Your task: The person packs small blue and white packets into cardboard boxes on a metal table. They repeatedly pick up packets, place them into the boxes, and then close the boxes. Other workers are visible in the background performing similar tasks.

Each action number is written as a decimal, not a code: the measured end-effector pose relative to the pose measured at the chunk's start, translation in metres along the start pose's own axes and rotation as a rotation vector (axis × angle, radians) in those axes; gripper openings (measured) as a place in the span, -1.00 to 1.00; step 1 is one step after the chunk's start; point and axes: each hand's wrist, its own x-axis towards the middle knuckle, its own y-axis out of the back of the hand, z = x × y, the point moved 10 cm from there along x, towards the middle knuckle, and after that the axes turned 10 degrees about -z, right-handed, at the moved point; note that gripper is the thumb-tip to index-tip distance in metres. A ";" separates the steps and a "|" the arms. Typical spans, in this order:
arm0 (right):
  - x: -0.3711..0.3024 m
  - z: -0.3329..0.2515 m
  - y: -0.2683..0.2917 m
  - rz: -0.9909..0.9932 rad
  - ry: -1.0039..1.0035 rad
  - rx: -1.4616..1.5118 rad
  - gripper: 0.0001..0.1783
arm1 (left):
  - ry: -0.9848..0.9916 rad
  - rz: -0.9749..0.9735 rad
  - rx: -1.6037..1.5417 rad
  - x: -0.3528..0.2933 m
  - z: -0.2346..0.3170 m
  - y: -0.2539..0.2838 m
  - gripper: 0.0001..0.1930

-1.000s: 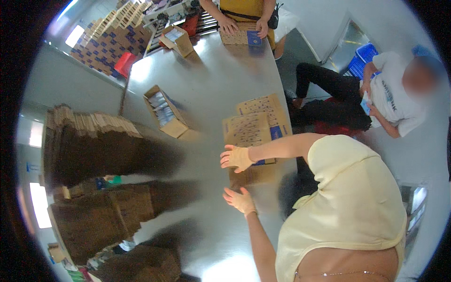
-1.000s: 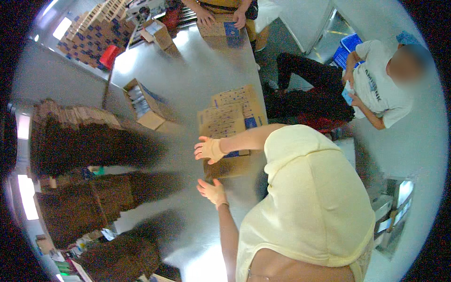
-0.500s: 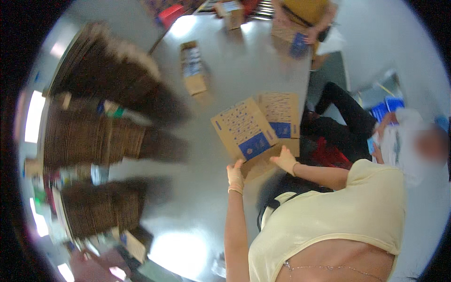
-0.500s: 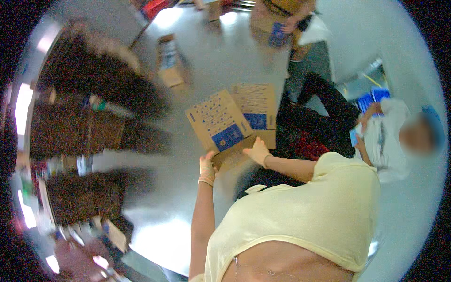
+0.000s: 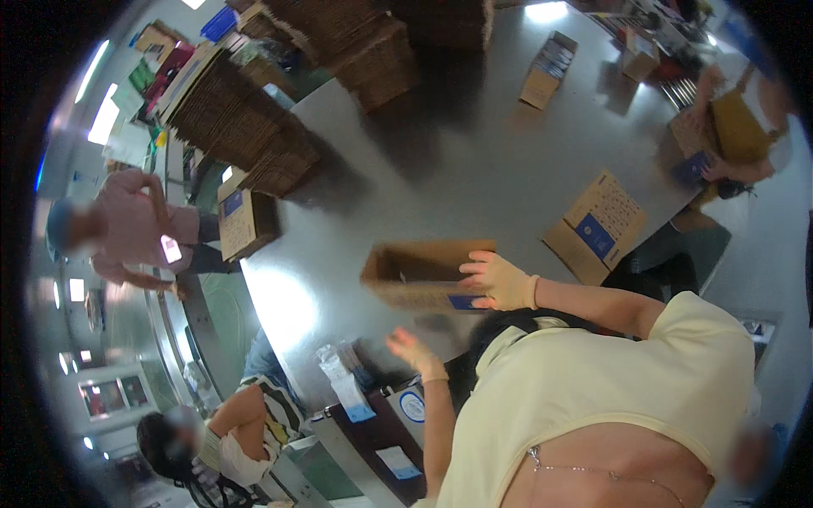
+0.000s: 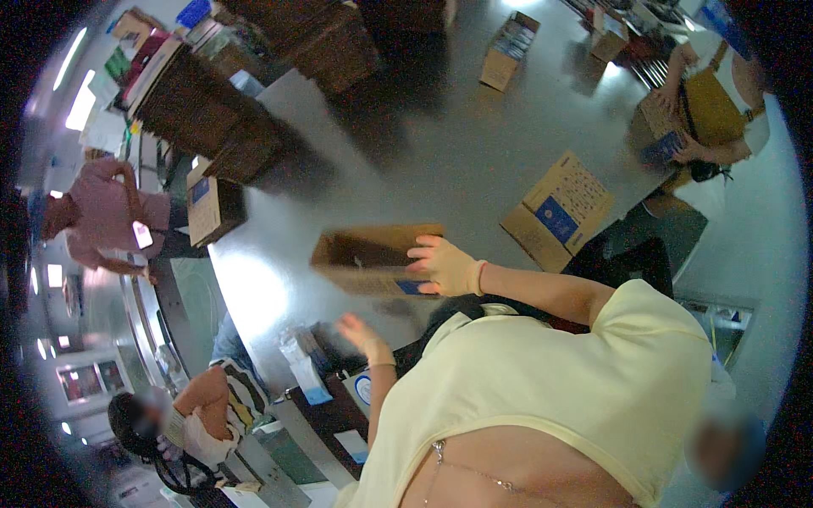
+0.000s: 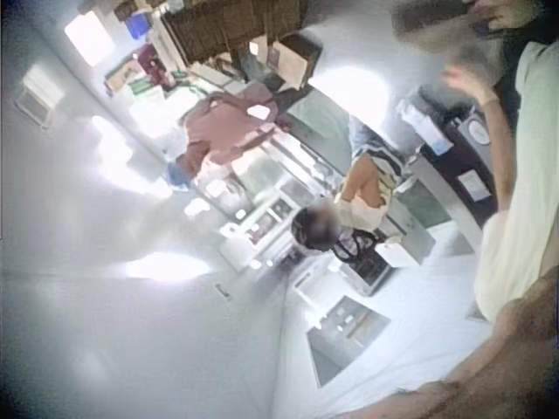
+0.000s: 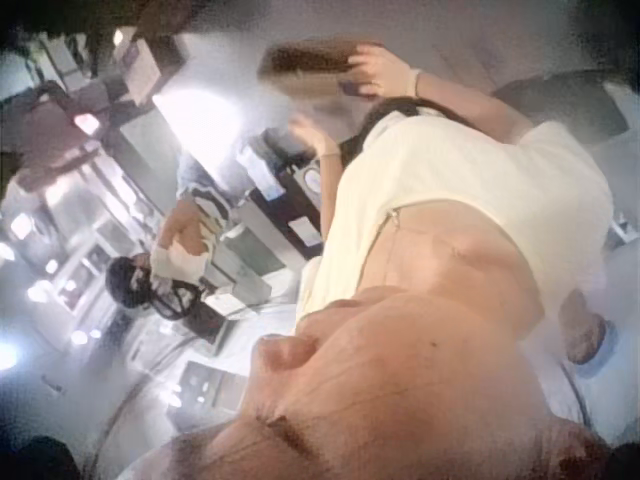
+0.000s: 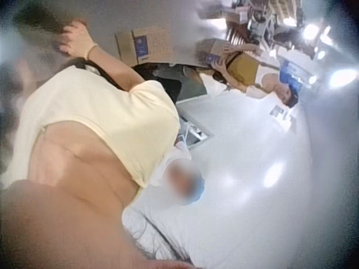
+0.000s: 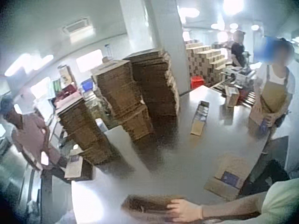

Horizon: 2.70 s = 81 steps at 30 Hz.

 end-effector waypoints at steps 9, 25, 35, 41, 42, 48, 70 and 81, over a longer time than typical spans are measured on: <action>-0.009 -0.009 -0.022 -0.109 0.205 0.245 -0.60 | -0.832 -0.092 1.118 -0.022 0.142 -0.015 -0.81; -0.040 0.081 0.044 0.280 -0.102 0.008 -0.63 | -0.729 0.135 0.744 0.015 0.135 0.069 -0.37; -0.073 0.125 0.086 -0.075 -0.434 -0.107 -0.71 | 0.491 -0.694 0.390 0.138 -0.095 0.204 -0.17; -0.138 0.135 0.106 0.085 -0.616 -0.229 -0.79 | 0.088 -0.374 1.267 0.137 0.016 0.063 -0.13; -0.139 0.144 0.097 0.069 -0.615 -0.266 -0.79 | -0.050 -0.338 1.339 0.137 0.015 0.041 -0.14; -0.122 0.081 0.146 0.336 -0.746 -0.519 -0.47 | -0.094 -0.303 1.112 0.112 0.045 0.006 -0.13; 0.025 -0.062 -0.004 -0.161 0.004 1.574 -0.40 | 0.045 -0.601 -0.707 -0.081 0.103 -0.016 -0.27; -0.016 0.081 -0.074 -0.101 -0.477 1.261 -0.33 | 0.148 -0.464 -0.945 -0.069 0.069 0.013 -0.42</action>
